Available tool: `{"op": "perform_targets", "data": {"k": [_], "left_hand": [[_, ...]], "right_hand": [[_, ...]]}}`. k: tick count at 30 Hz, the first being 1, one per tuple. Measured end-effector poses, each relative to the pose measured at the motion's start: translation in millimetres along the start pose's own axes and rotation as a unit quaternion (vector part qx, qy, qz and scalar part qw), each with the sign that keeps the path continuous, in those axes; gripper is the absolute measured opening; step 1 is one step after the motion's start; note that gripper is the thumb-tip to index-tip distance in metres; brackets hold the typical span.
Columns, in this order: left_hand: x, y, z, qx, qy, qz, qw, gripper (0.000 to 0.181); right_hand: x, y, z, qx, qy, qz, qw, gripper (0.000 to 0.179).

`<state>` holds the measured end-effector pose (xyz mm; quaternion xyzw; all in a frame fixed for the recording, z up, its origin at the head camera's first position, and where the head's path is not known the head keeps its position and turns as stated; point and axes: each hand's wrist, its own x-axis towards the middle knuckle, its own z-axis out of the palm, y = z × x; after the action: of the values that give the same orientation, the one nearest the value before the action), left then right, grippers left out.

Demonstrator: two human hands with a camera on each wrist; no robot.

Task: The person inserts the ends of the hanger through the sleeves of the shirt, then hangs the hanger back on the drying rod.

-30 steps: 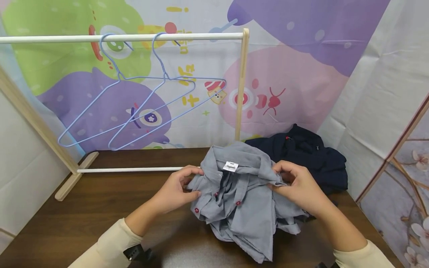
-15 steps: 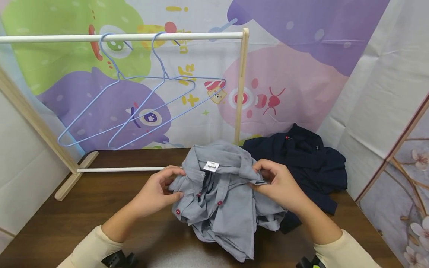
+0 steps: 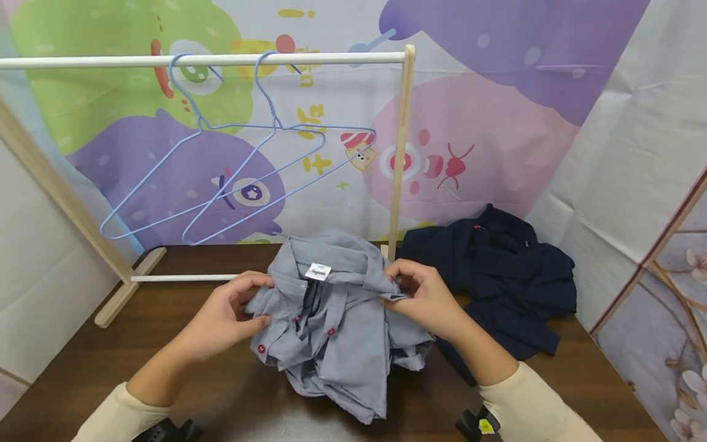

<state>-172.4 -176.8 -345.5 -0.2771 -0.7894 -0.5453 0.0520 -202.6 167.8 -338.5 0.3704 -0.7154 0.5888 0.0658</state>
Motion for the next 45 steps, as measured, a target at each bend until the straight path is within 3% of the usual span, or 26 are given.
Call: {"op": "perform_targets", "data": {"k": [5, 12, 22, 28, 35, 40, 45], "left_hand": [[-6.6, -1.6, -7.2, 0.01, 0.003, -0.005, 0.9999, 0.047], [-12.2, -17.5, -2.4, 0.032, 0.006, -0.016, 0.9993, 0.048], [-7.1, -46.1, 12.2, 0.105, 0.03, 0.039, 0.9933, 0.05], [-3.1, -56.5, 18.2, 0.126, 0.004, 0.003, 0.9921, 0.049], [-0.8, -63.8, 23.2, 0.164, -0.017, -0.012, 0.9863, 0.047], [-1.5, -64.5, 24.6, 0.161, -0.021, -0.022, 0.9865, 0.045], [-1.5, -62.8, 19.5, 0.155, -0.031, -0.038, 0.9868, 0.046]], "right_hand": [[5.8, 17, 9, 0.024, -0.015, -0.016, 0.9995, 0.025], [4.5, 50, 14, 0.048, -0.031, 0.024, 0.9981, 0.026], [0.8, 73, 2, 0.03, -0.01, 0.073, 0.9968, 0.021], [-5.0, 77, -7, -0.014, -0.003, 0.114, 0.9934, 0.022], [-9.6, 77, -14, -0.069, -0.02, 0.15, 0.9861, 0.023], [-11.5, 74, -17, -0.094, -0.031, 0.152, 0.9834, 0.026], [-11.9, 62, -23, -0.165, -0.045, 0.145, 0.9745, 0.032]]}}
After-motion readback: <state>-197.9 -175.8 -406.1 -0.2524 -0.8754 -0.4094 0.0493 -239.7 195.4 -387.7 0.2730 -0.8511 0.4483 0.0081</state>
